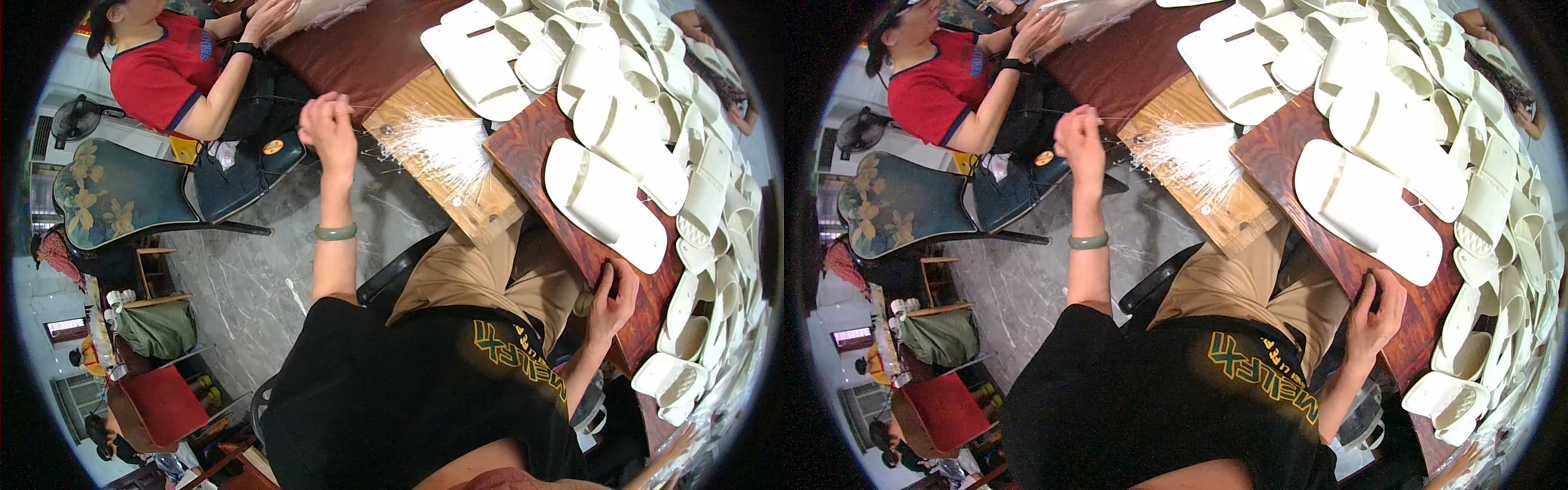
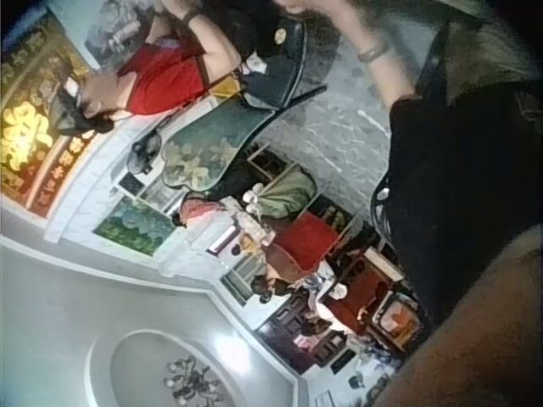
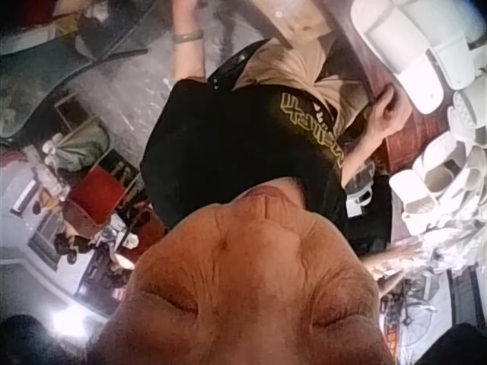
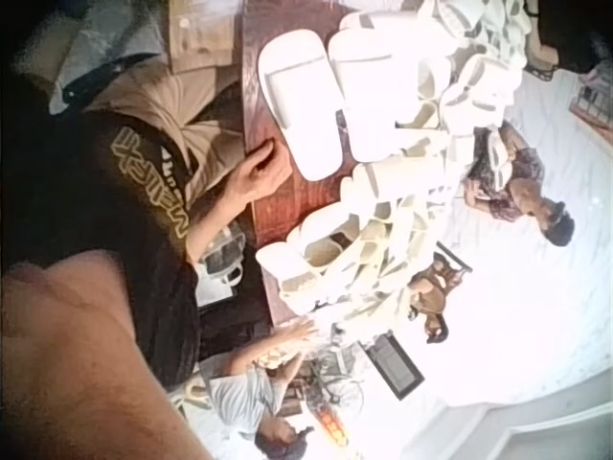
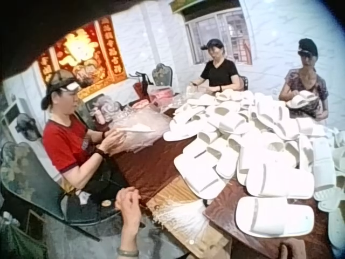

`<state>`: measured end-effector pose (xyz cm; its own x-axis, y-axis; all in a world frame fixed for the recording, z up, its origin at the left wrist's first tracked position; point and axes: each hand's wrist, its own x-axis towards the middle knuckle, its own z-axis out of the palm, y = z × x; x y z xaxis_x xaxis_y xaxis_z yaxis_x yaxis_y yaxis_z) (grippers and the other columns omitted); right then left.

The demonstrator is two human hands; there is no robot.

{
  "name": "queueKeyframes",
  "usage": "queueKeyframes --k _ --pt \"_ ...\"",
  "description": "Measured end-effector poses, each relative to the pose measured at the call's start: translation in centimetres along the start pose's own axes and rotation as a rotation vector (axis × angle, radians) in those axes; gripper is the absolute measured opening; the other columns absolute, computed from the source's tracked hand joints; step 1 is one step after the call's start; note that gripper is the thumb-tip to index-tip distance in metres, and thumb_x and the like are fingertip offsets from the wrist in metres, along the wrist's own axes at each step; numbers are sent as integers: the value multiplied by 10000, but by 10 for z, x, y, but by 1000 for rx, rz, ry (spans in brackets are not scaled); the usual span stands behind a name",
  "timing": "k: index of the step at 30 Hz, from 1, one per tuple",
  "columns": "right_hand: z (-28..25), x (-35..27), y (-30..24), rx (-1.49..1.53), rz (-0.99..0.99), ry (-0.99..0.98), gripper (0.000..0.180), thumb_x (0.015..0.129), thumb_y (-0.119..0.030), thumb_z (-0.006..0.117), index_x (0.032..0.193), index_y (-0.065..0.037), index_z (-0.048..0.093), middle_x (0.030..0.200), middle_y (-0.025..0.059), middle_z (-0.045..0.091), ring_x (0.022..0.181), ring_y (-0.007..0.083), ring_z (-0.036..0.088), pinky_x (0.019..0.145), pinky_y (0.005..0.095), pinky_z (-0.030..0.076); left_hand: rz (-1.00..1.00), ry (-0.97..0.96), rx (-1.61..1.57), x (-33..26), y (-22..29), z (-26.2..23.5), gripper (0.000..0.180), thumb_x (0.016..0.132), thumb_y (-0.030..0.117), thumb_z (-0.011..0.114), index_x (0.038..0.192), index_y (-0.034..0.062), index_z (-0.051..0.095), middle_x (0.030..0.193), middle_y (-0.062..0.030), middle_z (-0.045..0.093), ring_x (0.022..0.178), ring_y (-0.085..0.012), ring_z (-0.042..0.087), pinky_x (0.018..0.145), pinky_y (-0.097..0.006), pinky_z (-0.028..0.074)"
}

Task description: Manually trimming excess threads and inspecting white rubber slippers at a manufacturing table.

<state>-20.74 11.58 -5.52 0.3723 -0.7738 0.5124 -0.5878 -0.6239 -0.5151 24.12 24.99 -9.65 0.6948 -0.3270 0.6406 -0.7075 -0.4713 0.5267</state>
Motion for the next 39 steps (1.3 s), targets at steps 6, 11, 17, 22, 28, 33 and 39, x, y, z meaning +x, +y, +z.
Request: queueKeyframes --k 6,11,17,22,28,33,39 --pt "3 -9 -9 368 323 21 92 893 -29 539 936 26 599 889 79 624 797 149 573 744 281 464 6 471 -413 16 70 -91 216 910 108 496 743 -19 550 1033 -131 561 894 -230 513 825 -364 397" --pt "12 3 -75 934 483 -663 166 870 -69 571 1006 20 605 976 93 623 954 186 590 824 295 465 436 444 -301 -32 138 -110 173 888 172 514 733 96 530 979 -99 523 1093 -279 430 950 -448 302" --pt "2 39 -125 585 -568 -402 475 688 -139 756 1082 49 569 1082 156 593 1092 301 539 984 486 368 918 187 -371 -72 184 -116 226 831 356 569 752 151 516 882 -16 552 1028 -248 414 1002 -445 250" --pt "-19 26 -114 918 -480 -542 298 791 -92 677 1064 -8 590 1035 125 597 973 275 584 941 419 430 1102 -70 -600 -65 211 -112 230 797 398 641 747 188 560 811 79 561 985 -178 418 896 -424 289" --pt "-48 12 -92 1151 -96 -624 237 831 10 604 1068 21 594 1045 152 617 976 259 608 867 332 469 1182 -203 -832 -76 260 -87 272 784 398 662 882 146 630 995 56 605 948 -159 508 842 -389 319" --pt "-41 5 -68 1377 215 -302 108 893 6 507 934 23 605 956 155 651 946 245 624 830 335 490 772 -480 -881 -57 257 -27 227 835 96 520 1048 44 576 1012 -153 558 984 -296 530 822 -417 350" --pt "-9 -4 -46 1366 261 -100 68 907 -55 518 923 -3 559 912 147 629 936 286 608 875 412 461 525 -482 18 -48 159 9 381 872 249 532 1211 76 522 1255 -159 488 1225 -354 369 1008 -492 216"
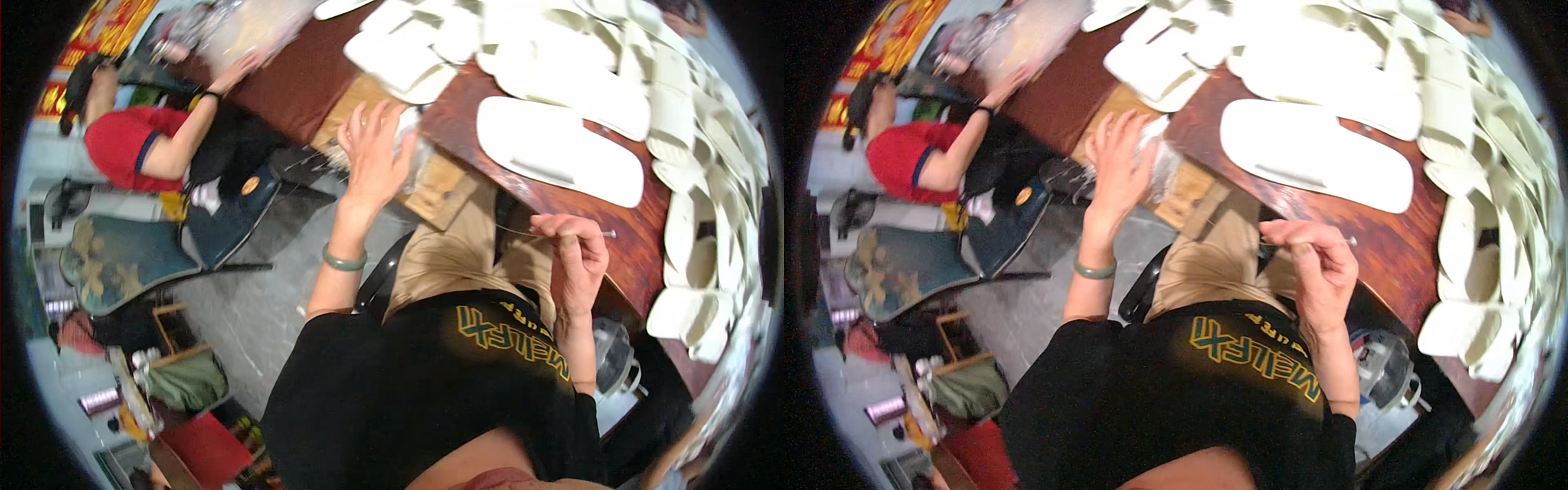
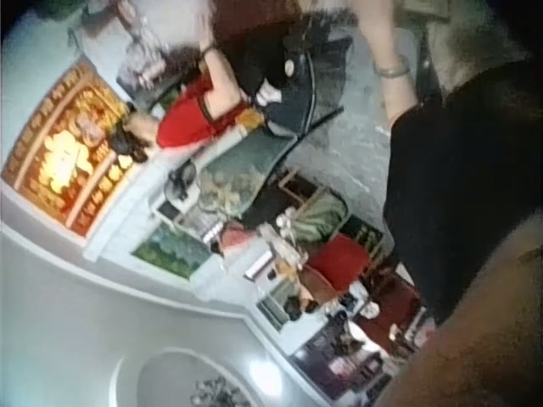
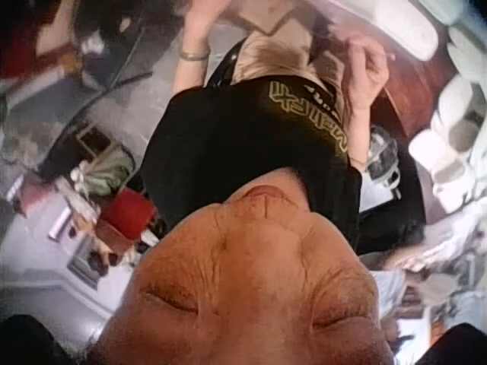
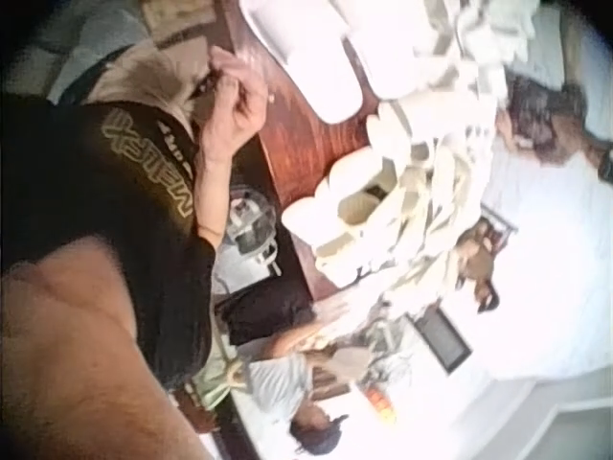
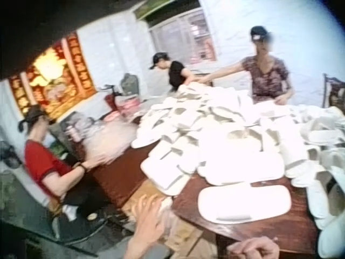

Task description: Manually trimming excess threads and inspecting white rubber slippers at a manufacturing table.

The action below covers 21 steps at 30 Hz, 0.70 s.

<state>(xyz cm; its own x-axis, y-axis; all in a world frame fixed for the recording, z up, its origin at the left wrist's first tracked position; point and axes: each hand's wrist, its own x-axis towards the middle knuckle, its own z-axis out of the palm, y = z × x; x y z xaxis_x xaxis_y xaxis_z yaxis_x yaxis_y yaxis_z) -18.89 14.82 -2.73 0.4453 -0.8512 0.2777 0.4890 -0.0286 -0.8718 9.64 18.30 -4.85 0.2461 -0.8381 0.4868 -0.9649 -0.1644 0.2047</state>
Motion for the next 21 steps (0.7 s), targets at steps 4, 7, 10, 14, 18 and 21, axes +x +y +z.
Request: queueKeyframes --k 4,7,10,14,18,21 --pt "15 -1 16 89 60 -102 46 916 -74 516 909 -31 531 874 130 618 901 279 612 908 453 431 -146 -106 219 -38 -35 29 463 883 341 514 1265 80 499 1321 -186 435 1249 -419 319 1024 -553 179" --pt "15 -8 10 178 -62 -118 78 906 -83 536 839 -63 500 782 87 584 661 238 607 837 460 460 -163 -69 92 -46 -44 36 476 880 364 514 1264 83 507 1323 -187 431 1248 -439 306 1027 -575 170" --pt "2 -18 -21 407 -205 2 134 922 -65 494 791 -74 469 681 46 493 472 155 520 570 363 499 -170 -62 77 -50 -45 31 478 890 365 501 1278 86 490 1328 -184 428 1246 -428 315 1027 -560 174" --pt "-49 -39 -55 443 -344 155 179 955 -14 385 796 -72 444 678 18 411 462 56 364 401 156 309 -166 -61 100 -45 -46 29 482 899 364 485 1302 100 464 1339 -176 419 1250 -413 314 1030 -539 180" --pt "-90 -84 -70 162 -357 437 157 892 4 491 795 -87 409 682 -4 382 496 57 314 437 181 265 -188 -94 151 -39 -40 35 512 881 374 506 1304 89 458 1374 -178 382 1287 -412 259 1031 -565 154" --pt "-106 -93 -66 96 -298 437 77 897 -19 514 872 -53 450 681 8 390 516 65 311 428 180 251 -211 53 258 -30 -24 18 603 864 369 532 1331 11 401 1416 -214 317 1325 -417 201 1027 -590 105"
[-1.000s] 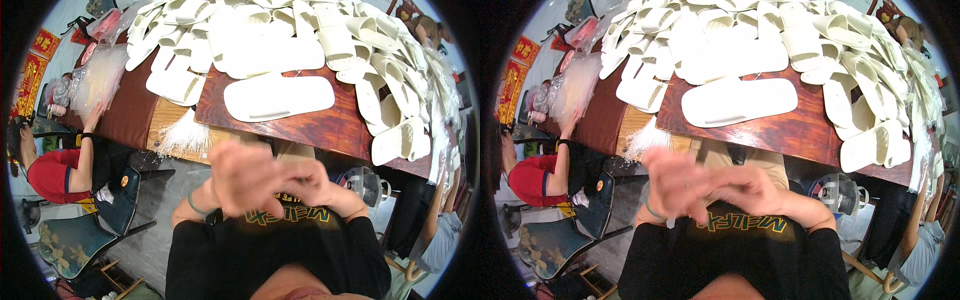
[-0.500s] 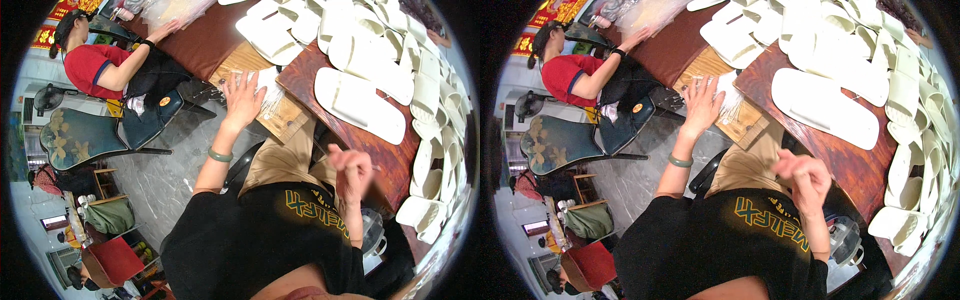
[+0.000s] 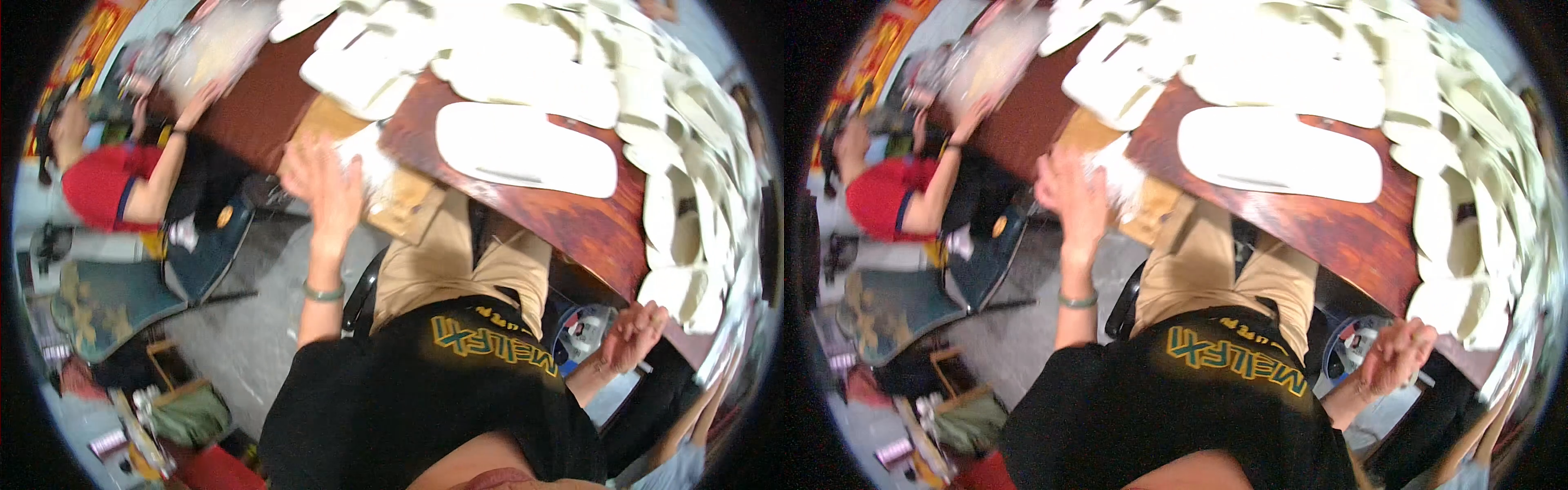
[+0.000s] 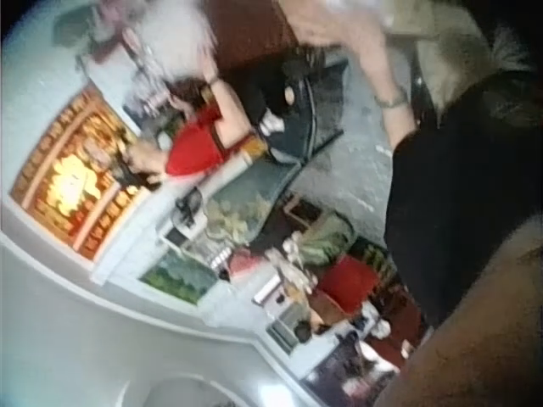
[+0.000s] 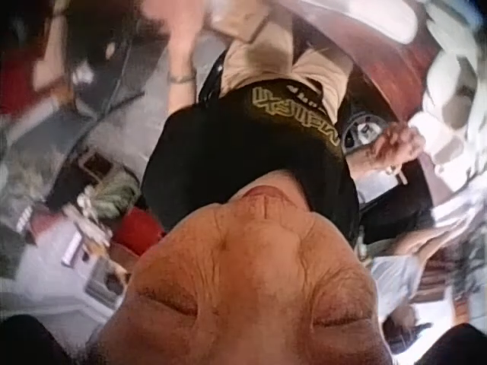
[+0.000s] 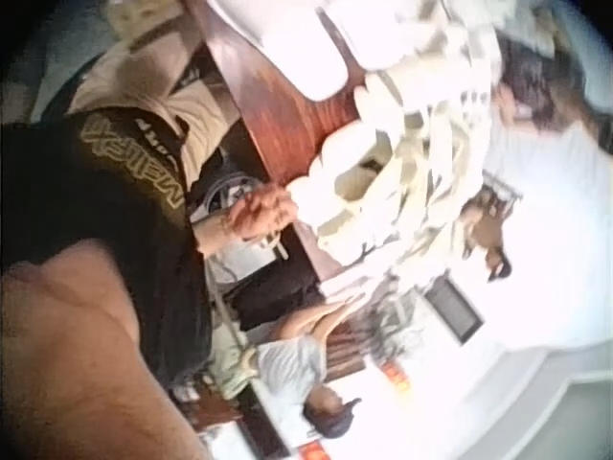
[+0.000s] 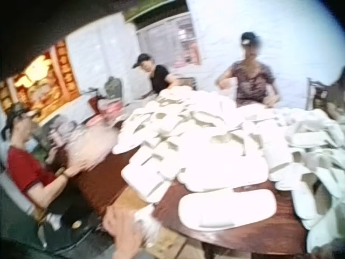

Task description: Manually trimming excess threads and inspecting white rubber slippers at a manufacturing table.

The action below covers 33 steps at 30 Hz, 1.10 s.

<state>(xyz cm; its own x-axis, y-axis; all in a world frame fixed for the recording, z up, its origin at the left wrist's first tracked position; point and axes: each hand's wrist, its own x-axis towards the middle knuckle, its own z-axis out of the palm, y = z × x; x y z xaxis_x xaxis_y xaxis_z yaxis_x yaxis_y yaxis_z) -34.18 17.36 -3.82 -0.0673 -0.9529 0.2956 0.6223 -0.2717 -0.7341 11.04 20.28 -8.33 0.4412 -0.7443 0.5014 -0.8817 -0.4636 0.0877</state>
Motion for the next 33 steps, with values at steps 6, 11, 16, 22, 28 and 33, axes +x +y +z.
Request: queueKeyframes --k 6,11,16,22,28,33 --pt "-3 -5 7 -362 50 150 38 897 -29 521 925 -10 538 748 42 525 535 48 361 448 173 251 483 24 -460 72 139 -48 529 847 325 546 1223 -37 461 1181 -209 518 1146 -390 444 920 -544 338" --pt "17 1 1 -634 64 143 91 893 -22 539 971 -11 585 765 17 593 590 18 414 521 158 304 742 -187 143 99 249 -51 415 760 248 632 1102 14 597 1175 -188 554 1065 -320 548 856 -500 410" --pt "-11 -12 -17 -659 38 269 101 892 -21 547 974 4 600 776 20 597 611 19 424 537 158 310 804 -726 638 133 293 -47 233 758 218 629 965 137 699 982 -61 673 924 -246 627 696 -432 458" --pt "-35 -25 -26 -804 74 368 118 885 -32 576 982 27 611 820 16 618 750 58 572 669 182 451 1086 -438 689 107 275 -60 140 753 126 624 871 163 688 827 -32 674 819 -192 638 815 -371 393" --pt "-44 -20 -20 -898 59 305 127 878 -44 583 972 36 613 797 21 621 724 56 562 645 185 449 1221 31 396 95 268 -35 34 745 102 585 762 125 603 771 -37 573 759 -199 573 776 -363 386" --pt "-35 -3 -5 -922 25 331 107 870 -38 590 939 36 624 773 17 621 718 58 554 643 198 454 1136 -79 144 88 244 -19 134 724 66 536 847 93 581 894 -88 548 874 -238 535 780 -368 393"
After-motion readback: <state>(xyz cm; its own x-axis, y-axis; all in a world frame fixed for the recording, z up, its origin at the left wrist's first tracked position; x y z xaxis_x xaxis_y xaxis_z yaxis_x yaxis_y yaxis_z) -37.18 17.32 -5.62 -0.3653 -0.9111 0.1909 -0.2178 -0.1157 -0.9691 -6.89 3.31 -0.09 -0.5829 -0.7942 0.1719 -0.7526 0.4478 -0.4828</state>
